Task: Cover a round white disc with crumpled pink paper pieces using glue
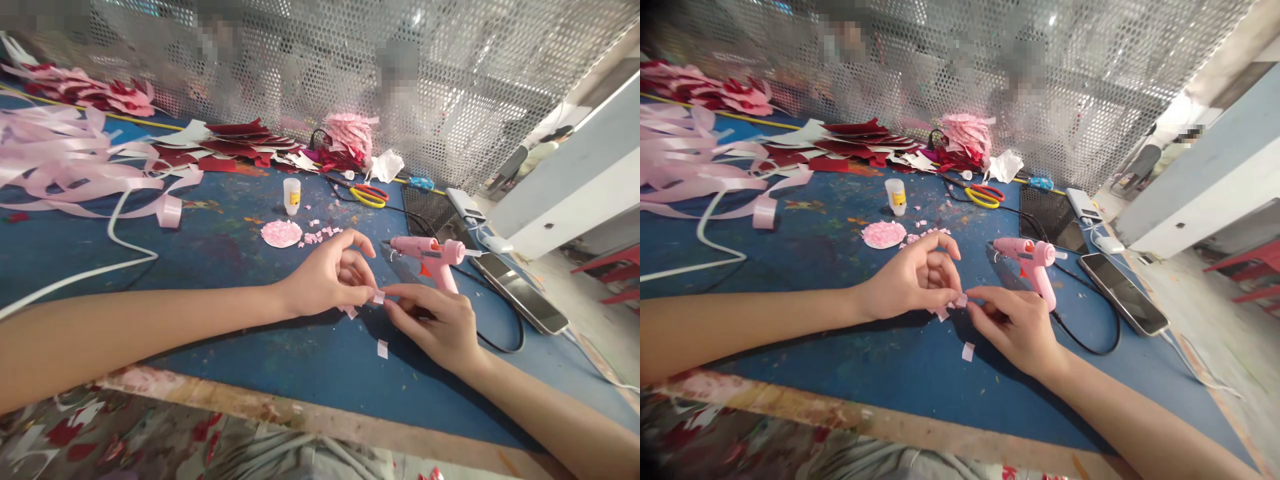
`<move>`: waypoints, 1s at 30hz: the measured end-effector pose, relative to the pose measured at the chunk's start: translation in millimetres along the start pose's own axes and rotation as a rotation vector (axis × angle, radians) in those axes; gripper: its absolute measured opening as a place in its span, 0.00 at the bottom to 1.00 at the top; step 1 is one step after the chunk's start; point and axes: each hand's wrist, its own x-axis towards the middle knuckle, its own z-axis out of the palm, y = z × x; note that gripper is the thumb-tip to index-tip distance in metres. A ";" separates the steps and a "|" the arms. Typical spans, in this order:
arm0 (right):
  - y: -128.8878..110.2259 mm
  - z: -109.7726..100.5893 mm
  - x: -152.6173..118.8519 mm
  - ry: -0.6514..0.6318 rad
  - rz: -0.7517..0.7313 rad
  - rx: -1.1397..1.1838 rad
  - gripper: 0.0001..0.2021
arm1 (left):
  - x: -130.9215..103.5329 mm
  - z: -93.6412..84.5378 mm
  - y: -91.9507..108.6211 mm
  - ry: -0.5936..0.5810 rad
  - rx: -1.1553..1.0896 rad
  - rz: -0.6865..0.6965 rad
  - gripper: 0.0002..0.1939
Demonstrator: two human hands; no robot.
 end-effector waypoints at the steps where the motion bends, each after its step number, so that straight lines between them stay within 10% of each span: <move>1: -0.2 0.1 0.2 -0.001 0.001 -0.002 0.05 | -0.2 0.2 0.1 0.004 0.005 0.000 0.20; 30: 1.1 1.2 2.1 0.008 0.016 -0.017 0.06 | -1.9 0.3 -1.5 0.009 0.167 0.056 0.18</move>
